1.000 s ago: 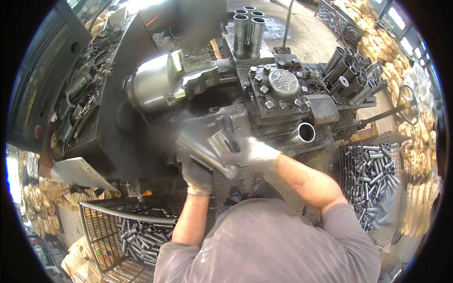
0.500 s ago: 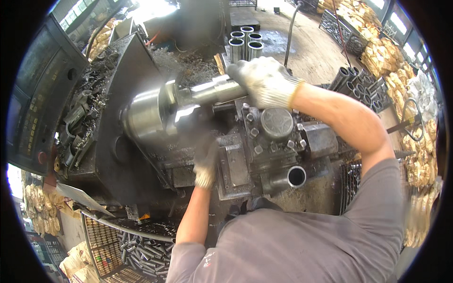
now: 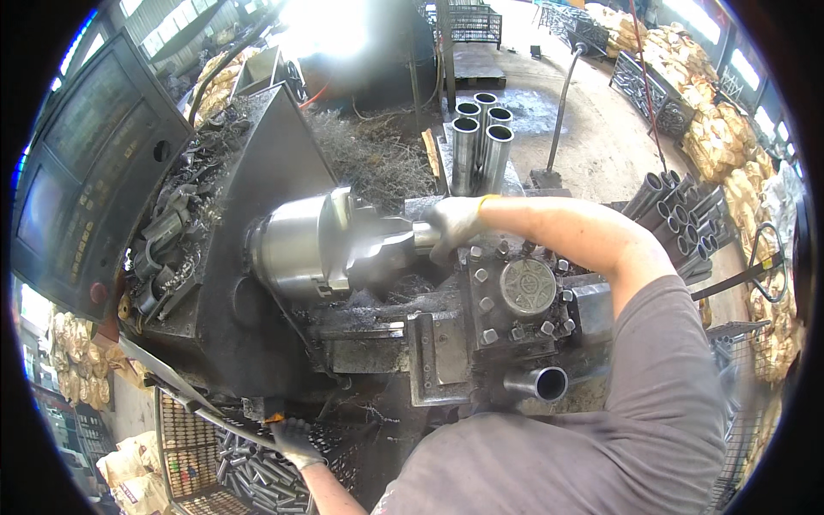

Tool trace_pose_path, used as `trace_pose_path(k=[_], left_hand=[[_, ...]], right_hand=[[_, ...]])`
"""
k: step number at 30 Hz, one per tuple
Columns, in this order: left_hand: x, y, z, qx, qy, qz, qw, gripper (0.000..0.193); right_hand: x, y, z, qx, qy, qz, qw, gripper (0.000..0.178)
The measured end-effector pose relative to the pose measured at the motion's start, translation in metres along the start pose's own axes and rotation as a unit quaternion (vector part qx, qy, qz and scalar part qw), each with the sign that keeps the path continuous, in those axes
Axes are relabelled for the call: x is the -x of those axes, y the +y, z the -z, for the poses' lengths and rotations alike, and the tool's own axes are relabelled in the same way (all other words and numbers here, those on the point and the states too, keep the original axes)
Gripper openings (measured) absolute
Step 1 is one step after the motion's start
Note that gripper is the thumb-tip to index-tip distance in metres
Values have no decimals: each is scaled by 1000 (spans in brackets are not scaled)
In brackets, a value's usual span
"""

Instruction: The person operates a metal turning lathe, repeatedly loading hollow metal tubes into the chuck, securing them, and then removing the processed parts. The finished pieces are placed into a wire basket nearby.

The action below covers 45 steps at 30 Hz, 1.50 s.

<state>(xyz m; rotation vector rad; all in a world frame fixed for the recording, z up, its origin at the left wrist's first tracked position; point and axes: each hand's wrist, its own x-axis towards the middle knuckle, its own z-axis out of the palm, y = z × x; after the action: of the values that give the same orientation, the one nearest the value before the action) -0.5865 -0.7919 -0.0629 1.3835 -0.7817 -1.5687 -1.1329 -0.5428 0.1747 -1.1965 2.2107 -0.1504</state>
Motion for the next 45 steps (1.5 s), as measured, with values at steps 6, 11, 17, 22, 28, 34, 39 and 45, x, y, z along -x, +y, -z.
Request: trace_pose_path(k=[6, 11, 17, 22, 28, 34, 39, 45], left_hand=[[-29, 44, 30, 107, -46, 133, 984, 45], [-23, 58, 5, -12, -95, 79, 992, 41], [-26, 54, 26, -63, -59, 43, 995, 31], [37, 143, -18, -274, 46, -609, 743, 55], [64, 348, -221, -538, 26, -582, 609, 68], [-32, 419, -264, -716, 47, -444, 537, 73], [103, 285, -197, -280, -57, -794, 537, 50], [193, -5, 4, -534, -356, -253, 724, 27]], right_hand=[[13, -3, 9, -77, -44, -57, 994, 55], [-23, -1, -5, -126, -17, -49, 991, 41], [31, -45, 5, 35, 131, -85, 987, 72], [174, -48, -7, -204, 365, -56, 907, 57], [301, -12, -119, -389, 497, -53, 774, 37], [349, -21, -178, -335, 525, -109, 775, 39], [373, -16, -211, -426, 494, -149, 743, 38], [344, 14, -243, -429, 428, -123, 786, 49]])
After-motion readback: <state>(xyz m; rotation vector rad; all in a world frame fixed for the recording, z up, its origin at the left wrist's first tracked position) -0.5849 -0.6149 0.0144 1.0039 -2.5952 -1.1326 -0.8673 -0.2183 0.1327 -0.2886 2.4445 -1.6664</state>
